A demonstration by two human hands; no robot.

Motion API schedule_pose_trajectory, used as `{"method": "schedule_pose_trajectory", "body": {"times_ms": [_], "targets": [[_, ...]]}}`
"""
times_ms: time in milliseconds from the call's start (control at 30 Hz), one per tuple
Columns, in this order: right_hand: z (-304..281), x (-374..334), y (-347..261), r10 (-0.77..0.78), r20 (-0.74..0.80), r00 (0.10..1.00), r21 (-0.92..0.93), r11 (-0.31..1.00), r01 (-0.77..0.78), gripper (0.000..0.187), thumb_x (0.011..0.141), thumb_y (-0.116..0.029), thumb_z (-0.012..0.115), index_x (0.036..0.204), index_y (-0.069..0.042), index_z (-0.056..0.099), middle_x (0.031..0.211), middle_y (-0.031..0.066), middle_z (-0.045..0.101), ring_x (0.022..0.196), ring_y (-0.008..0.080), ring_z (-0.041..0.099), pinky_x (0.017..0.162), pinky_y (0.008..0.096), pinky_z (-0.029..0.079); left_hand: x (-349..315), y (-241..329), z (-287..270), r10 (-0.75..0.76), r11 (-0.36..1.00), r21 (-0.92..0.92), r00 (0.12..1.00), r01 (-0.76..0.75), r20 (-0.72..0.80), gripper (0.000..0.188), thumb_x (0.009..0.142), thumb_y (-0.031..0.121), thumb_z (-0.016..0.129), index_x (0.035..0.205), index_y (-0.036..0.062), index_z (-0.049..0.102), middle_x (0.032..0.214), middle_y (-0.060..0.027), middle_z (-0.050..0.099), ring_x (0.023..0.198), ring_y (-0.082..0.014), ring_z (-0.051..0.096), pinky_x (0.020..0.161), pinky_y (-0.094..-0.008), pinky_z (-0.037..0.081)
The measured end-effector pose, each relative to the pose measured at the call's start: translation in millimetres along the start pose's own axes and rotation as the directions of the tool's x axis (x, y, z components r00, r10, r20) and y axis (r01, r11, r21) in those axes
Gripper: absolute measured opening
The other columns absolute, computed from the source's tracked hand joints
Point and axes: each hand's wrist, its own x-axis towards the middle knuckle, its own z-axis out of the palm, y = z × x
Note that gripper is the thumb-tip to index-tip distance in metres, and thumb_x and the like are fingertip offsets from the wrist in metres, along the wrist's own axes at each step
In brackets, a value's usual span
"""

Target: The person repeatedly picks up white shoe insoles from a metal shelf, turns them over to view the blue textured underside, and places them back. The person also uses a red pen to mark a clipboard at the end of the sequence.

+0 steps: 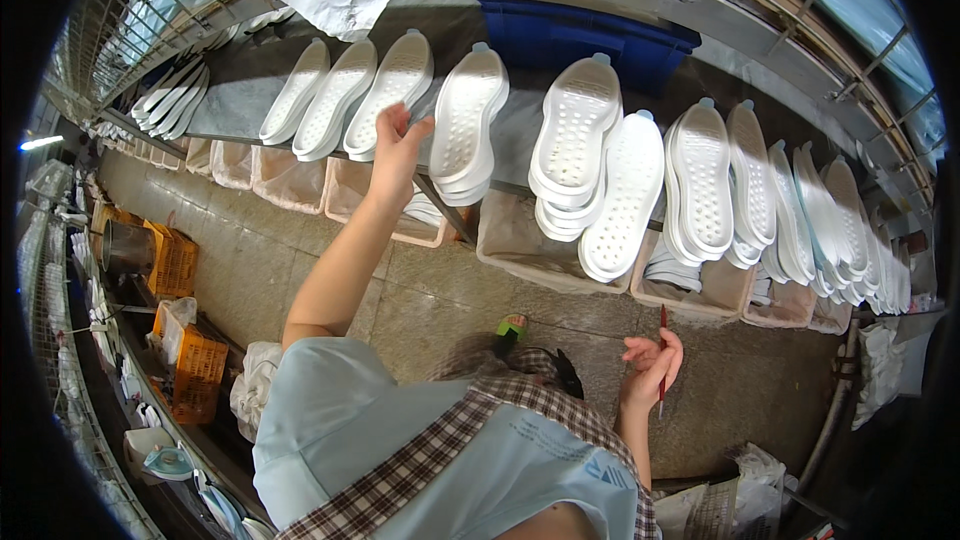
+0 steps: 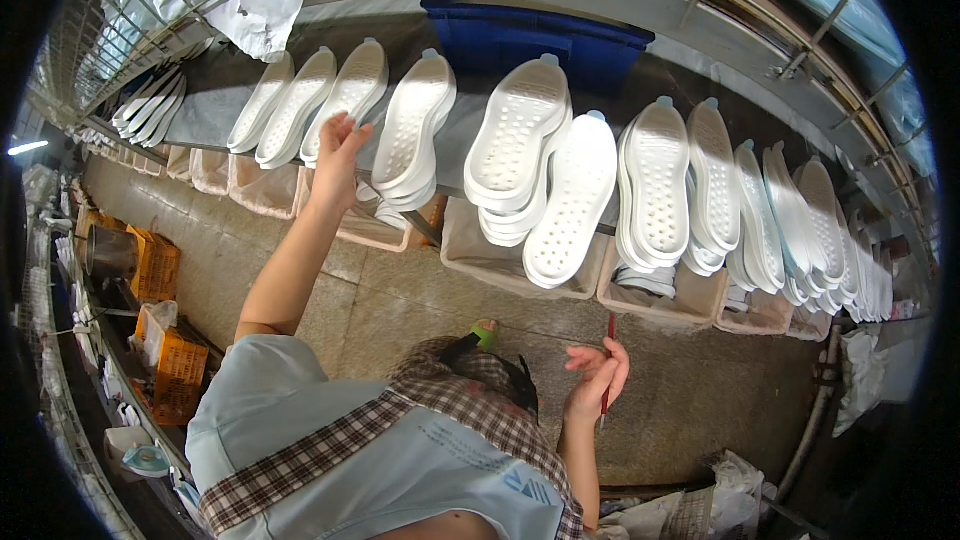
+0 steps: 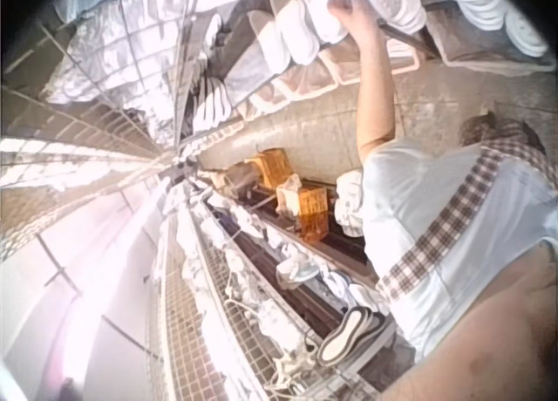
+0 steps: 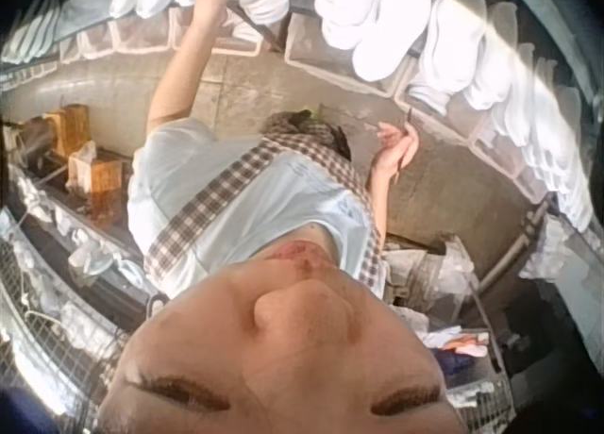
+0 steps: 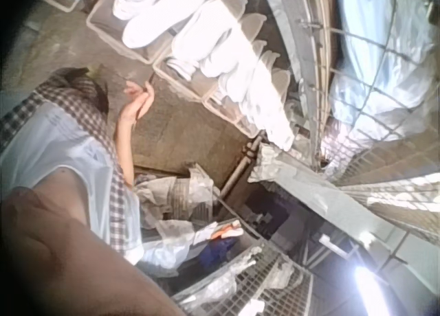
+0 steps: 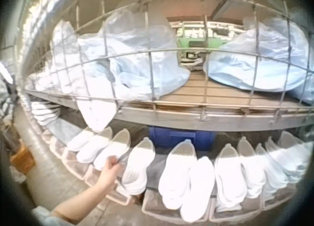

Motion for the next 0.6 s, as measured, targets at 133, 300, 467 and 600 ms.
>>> {"method": "schedule_pose_trajectory", "body": {"times_ms": [133,300,467,600], "targets": [[20,0,-4,-0.021,0.063,0.998,-0.049,0.998,0.025,0.041,0.095,-0.037,0.039,0.117,-0.002,0.043,0.101,0.0173,0.062,0.073,0.0152,0.057,0.064,0.0257,0.043,8,-32,-11,-0.462,0.862,-0.111,0.857,0.494,0.227,0.076,0.080,0.031,0.066,0.136,0.0051,0.021,0.128,-0.0153,0.038,0.117,-0.0252,0.039,0.090,-0.0443,0.039],[32,3,-11,0.014,0.241,0.970,-0.254,0.966,0.049,0.018,0.092,-0.011,0.048,0.105,0.000,0.053,0.097,0.0122,0.063,0.079,0.0132,0.057,0.071,0.0263,0.047,12,-53,-15,-0.358,0.880,-0.179,0.863,0.439,0.358,0.069,0.080,0.013,0.062,0.136,0.0043,0.023,0.124,-0.0155,0.046,0.106,-0.0276,0.053,0.081,-0.0452,0.048],[27,-4,-21,0.130,0.291,0.948,-0.157,0.984,-0.086,0.016,0.092,-0.008,0.047,0.104,0.001,0.054,0.096,0.0129,0.063,0.076,0.0130,0.058,0.070,0.0252,0.048,-36,-32,-58,-0.367,0.621,-0.384,0.686,0.683,0.628,0.035,0.083,0.013,0.054,0.113,-0.0028,0.053,0.105,-0.0165,0.061,0.094,-0.0266,0.061,0.085,-0.0423,0.050],[19,-2,-45,-0.061,0.402,0.914,-0.174,0.974,0.142,0.018,0.092,-0.008,0.048,0.107,0.002,0.050,0.098,0.0138,0.064,0.081,0.0158,0.061,0.073,0.0264,0.049,-127,-2,-49,-0.102,0.894,-0.334,0.863,0.297,0.494,0.094,0.057,0.008,0.069,0.138,0.0065,0.022,0.124,-0.0186,0.046,0.108,-0.0321,0.054,0.090,-0.0425,0.049]]}}
